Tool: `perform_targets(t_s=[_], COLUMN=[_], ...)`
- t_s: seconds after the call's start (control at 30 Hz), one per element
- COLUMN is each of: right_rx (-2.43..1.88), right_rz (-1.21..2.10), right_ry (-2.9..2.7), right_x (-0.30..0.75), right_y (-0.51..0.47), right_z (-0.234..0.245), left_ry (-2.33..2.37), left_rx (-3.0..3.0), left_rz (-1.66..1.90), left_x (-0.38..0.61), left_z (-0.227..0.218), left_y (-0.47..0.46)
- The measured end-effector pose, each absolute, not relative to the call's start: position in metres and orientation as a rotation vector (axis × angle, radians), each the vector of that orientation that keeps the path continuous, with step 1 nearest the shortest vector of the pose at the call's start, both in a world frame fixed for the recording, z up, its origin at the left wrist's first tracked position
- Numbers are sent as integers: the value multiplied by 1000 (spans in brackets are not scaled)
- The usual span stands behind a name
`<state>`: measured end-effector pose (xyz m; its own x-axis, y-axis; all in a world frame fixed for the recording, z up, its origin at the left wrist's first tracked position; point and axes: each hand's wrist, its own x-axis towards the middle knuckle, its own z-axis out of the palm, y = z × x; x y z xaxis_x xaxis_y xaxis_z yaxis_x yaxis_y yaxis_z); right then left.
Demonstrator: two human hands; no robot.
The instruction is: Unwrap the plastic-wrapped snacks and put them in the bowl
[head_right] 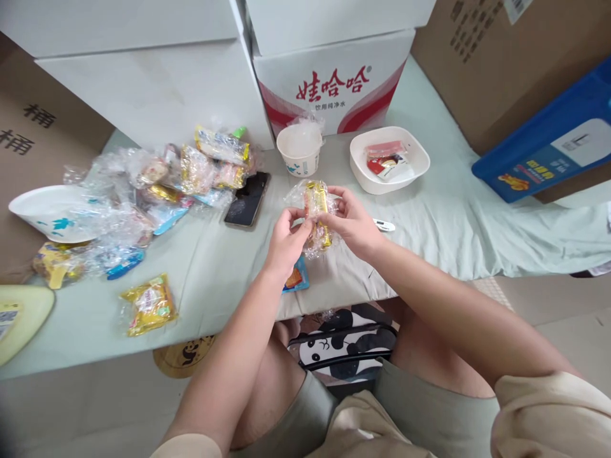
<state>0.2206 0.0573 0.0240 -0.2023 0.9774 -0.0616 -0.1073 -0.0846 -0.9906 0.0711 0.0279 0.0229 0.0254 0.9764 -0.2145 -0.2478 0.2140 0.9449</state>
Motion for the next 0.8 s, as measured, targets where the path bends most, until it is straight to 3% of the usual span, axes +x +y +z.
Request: perform_targets(t_s=[0.3,0.63,0.8], right_rx=[-1029,-995,-1060], right_rz=[1538,1629,1508], right_ry=[-1146,-1200,-1279], right_x=[211,211,210], right_y=[51,45,45], right_z=[32,37,28], left_ry=[826,747,937], left_rx=[563,1149,1329], left_rz=[1250,986,1020], left_x=[60,28,35], left_z=[28,39,33], left_y=[32,29,23])
